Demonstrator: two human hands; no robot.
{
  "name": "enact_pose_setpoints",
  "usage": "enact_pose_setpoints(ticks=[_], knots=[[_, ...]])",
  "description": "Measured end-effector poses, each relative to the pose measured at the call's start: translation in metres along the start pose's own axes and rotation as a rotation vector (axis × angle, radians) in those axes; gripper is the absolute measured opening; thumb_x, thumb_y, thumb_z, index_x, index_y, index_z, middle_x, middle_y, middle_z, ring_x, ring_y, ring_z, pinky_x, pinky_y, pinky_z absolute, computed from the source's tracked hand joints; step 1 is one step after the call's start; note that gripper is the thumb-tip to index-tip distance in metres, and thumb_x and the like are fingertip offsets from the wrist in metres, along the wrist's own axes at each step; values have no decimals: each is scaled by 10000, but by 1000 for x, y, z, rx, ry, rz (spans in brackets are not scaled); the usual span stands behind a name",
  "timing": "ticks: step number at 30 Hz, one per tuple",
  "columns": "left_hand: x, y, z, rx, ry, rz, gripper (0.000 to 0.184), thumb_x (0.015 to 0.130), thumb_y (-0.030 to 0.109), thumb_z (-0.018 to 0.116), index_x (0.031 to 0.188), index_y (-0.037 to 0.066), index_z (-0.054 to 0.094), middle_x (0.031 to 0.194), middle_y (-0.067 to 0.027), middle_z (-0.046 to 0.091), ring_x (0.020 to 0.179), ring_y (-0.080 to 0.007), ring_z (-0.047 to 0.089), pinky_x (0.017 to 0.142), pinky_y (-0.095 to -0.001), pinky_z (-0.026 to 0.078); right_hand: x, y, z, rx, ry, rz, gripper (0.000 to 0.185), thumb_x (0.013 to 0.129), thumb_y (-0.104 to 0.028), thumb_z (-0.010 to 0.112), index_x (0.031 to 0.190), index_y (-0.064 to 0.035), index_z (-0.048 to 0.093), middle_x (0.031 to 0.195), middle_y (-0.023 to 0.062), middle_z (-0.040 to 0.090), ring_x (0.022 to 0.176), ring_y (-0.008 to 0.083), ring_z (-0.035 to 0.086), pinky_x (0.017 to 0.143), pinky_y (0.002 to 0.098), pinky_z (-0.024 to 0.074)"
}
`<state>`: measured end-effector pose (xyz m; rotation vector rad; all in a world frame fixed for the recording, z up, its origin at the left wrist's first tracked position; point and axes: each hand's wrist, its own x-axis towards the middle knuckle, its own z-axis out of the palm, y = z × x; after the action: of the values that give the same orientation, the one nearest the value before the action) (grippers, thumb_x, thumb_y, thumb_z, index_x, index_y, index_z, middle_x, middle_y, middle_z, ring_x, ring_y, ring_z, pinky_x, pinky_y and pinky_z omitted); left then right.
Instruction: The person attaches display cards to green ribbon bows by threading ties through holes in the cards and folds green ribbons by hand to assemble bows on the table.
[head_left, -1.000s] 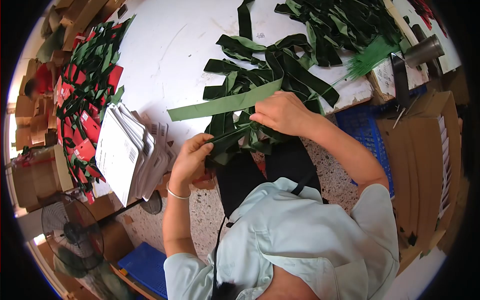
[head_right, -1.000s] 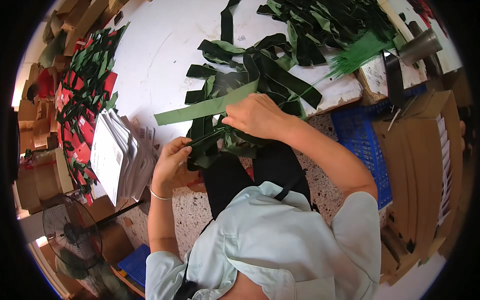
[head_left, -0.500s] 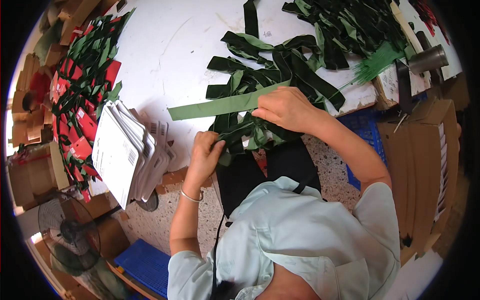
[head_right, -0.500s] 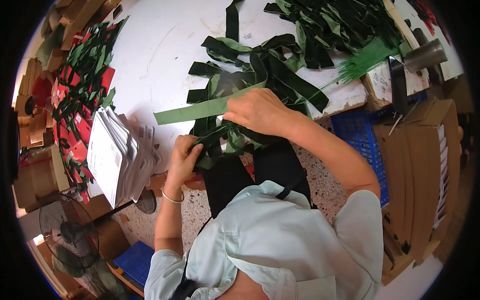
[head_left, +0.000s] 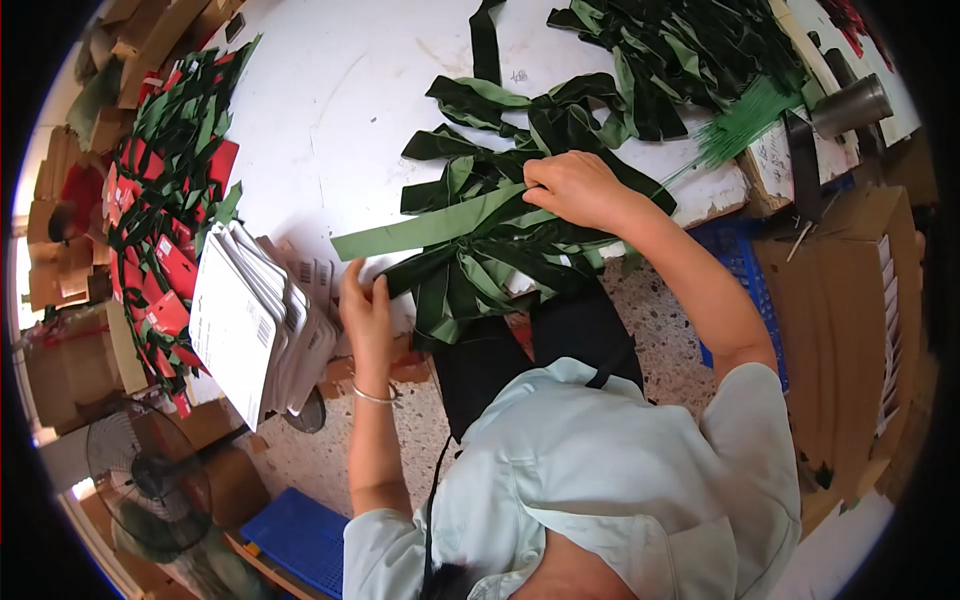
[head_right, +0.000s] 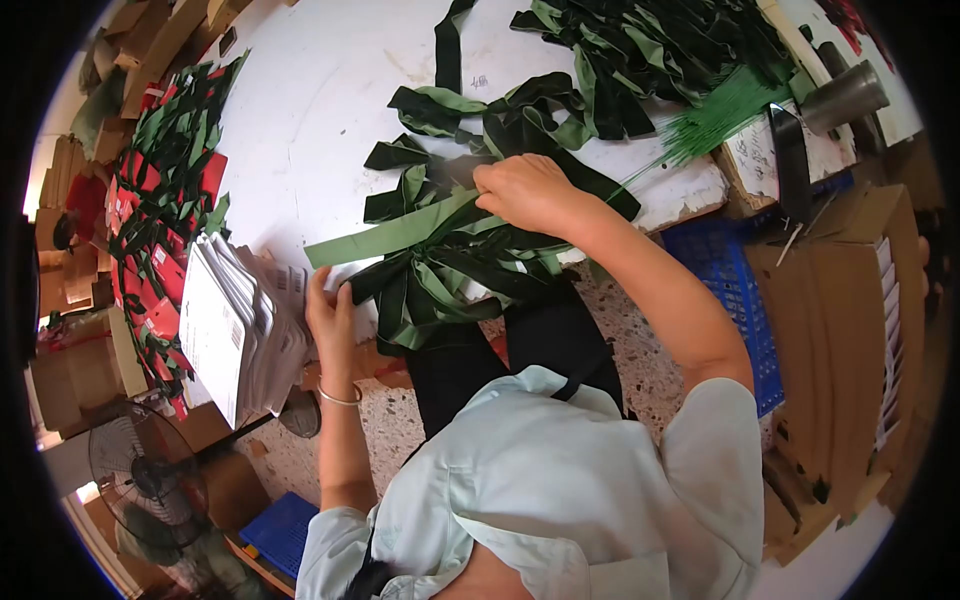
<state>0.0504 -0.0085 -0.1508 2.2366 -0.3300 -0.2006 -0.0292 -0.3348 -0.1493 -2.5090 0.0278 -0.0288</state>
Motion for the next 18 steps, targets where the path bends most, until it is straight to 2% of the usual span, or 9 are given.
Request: enact_pose_setpoints(ticks=[1, 2, 4, 5, 6, 7, 10, 13, 18], knots=[[-3, 3, 2, 240, 176, 254, 267, 873, 21, 590, 1134, -22, 555, 947, -113, 578, 674, -192, 488, 609, -306, 441, 0, 0, -3, 6, 5, 16, 195, 829, -235, 627, 827, -51, 565, 779, 102, 644, 739, 339, 612, 647, 447, 457], [-5, 9, 4, 213, 244, 297, 291, 857, -3, 599, 1145, -6, 560, 1047, -124, 557, 727, -192, 497, 636, -301, 441, 0, 3, 0, -15, 17, 7, 196, 826, -239, 631, 829, -54, 566, 778, 101, 643, 740, 339, 612, 647, 449, 457], [-18, 38, 19, 109, 242, 323, 299, 843, -9, 618, 1139, -1, 570, 1004, -120, 572, 739, -201, 505, 661, -308, 446, 0, 1, 2, -38, 19, 9, 199, 820, -243, 636, 832, -57, 567, 772, 100, 642, 748, 341, 613, 649, 451, 461], [-21, 53, 29, 89, 144, 354, 293, 838, -7, 630, 1127, -2, 579, 970, -128, 580, 755, -222, 519, 672, -312, 452, 0, 3, 6, -34, 39, 1, 202, 819, -244, 637, 830, -55, 566, 766, 103, 641, 740, 344, 612, 643, 453, 460], [-17, 55, 47, 88, 120, 522, 270, 845, 10, 632, 1111, -5, 586, 946, -141, 589, 789, -250, 545, 696, -328, 458, 1, 5, 8, -31, 60, -12, 206, 819, -245, 637, 829, -53, 565, 759, 105, 640, 732, 347, 611, 636, 455, 459], [-19, 72, 59, 86, 17, 417, 266, 850, 28, 631, 1108, -15, 582, 963, -164, 591, 835, -297, 554, 746, -360, 455, 0, -1, 5, -31, 12, 42, 187, 809, -222, 648, 832, -59, 559, 819, 107, 642, 817, 332, 611, 697, 439, 456], [-9, 62, 95, 207, -18, 616, 275, 803, 12, 656, 1065, -20, 580, 990, -173, 593, 891, -358, 531, 817, -421, 432, -31, -26, 0, -229, 245, -56, 219, 771, -147, 674, 945, -60, 574, 1023, 103, 582, 975, 313, 556, 853, 420, 408], [-11, 61, 98, 213, 12, 642, 240, 780, -7, 661, 1007, -3, 581, 965, -162, 595, 899, -361, 528, 812, -422, 432, -73, -33, -6, -138, 618, -269, 262, 724, -49, 688, 971, -27, 604, 1000, 106, 572, 900, 297, 563, 801, 401, 455], [-14, 61, 98, 240, 9, 737, 249, 736, -54, 670, 960, 2, 577, 918, -144, 587, 879, -347, 534, 788, -410, 442, -128, 6, -11, -311, 759, -92, 175, 726, -28, 632, 901, -31, 628, 864, 81, 586, 765, 264, 572, 680, 362, 456]])
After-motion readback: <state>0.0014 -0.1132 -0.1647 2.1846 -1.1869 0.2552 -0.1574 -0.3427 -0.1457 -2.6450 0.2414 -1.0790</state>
